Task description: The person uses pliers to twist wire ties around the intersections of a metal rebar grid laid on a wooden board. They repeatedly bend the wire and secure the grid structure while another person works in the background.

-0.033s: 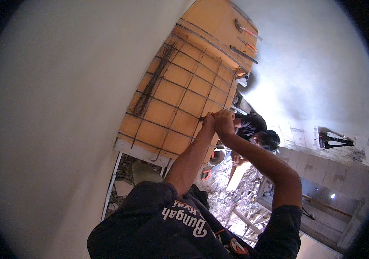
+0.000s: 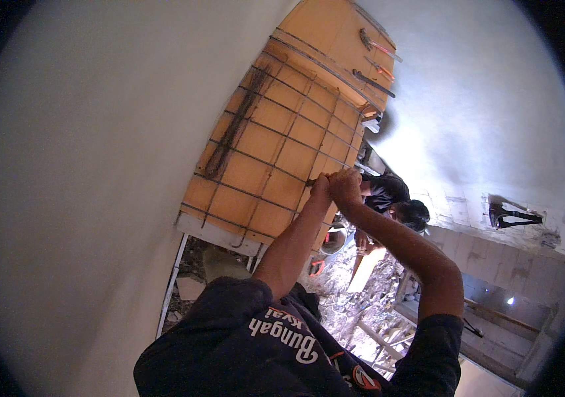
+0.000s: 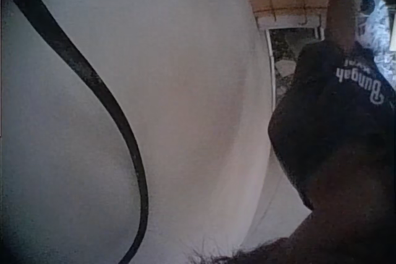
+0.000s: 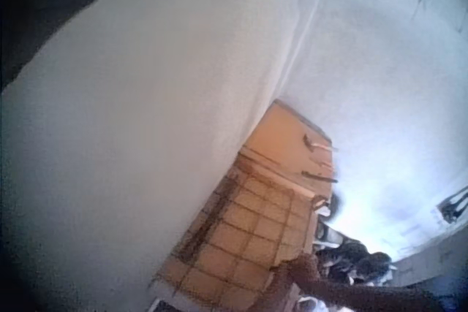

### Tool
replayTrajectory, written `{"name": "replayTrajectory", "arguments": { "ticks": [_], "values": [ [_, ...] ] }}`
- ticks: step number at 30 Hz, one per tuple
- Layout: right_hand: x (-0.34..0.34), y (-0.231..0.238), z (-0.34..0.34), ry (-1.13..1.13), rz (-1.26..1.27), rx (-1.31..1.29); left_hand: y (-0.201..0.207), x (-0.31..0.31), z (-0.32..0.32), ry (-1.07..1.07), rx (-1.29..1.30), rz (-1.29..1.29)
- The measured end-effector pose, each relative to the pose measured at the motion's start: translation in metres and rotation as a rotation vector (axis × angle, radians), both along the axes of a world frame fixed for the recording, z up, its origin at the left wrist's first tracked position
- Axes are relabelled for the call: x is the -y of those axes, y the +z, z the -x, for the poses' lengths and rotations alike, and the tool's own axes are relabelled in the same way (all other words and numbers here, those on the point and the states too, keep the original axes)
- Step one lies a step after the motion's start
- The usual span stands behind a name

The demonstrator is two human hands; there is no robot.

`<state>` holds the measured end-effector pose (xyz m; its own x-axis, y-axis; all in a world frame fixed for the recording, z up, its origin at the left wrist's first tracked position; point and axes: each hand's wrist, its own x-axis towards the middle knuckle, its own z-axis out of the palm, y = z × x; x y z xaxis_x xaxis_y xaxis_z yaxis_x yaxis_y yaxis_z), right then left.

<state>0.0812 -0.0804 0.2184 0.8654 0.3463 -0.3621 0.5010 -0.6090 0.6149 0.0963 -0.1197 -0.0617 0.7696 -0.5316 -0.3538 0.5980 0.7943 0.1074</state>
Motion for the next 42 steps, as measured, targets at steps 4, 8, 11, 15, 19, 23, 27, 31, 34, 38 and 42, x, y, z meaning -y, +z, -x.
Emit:
{"name": "replayTrajectory", "arguments": {
  "ticks": [4,8,11,15,19,23,27,31,34,38,42],
  "values": [
    [0.062,-0.020,0.023,-0.436,-0.114,-0.276,0.050,0.035,0.059,-0.015,-0.562,0.186],
    [0.031,-0.013,-0.014,-0.706,-0.019,-0.474,0.115,-0.014,0.072,0.115,-0.616,0.266],
    [-0.002,0.012,-0.076,-0.889,-0.011,-0.921,0.138,-0.051,0.050,0.321,-0.601,0.309],
    [0.096,-0.034,-0.063,-1.598,-0.029,-1.335,0.148,0.002,0.059,0.461,-0.317,0.431],
    [0.050,0.001,-0.074,-1.257,-0.089,-1.115,0.083,-0.002,0.037,0.323,-0.523,0.379],
    [0.061,-0.005,0.003,-0.401,0.074,-0.349,0.073,0.032,0.066,0.185,-0.343,0.202],
    [0.030,0.006,-0.035,0.276,-0.040,-0.009,0.042,0.004,-0.019,0.285,-0.331,0.162],
    [0.063,-0.009,-0.012,-0.275,-0.055,-0.331,0.116,0.003,0.030,0.107,-0.620,0.134],
    [0.077,-0.033,-0.017,-0.318,-0.130,-0.590,0.152,-0.015,0.037,0.162,-0.836,0.229],
    [0.080,-0.028,-0.054,-1.252,-0.011,-1.328,0.129,-0.005,0.064,0.103,-0.667,0.290],
    [0.036,-0.009,-0.071,-0.347,-0.121,-0.626,0.042,-0.018,0.000,0.219,-0.388,0.387]
  ]
}}
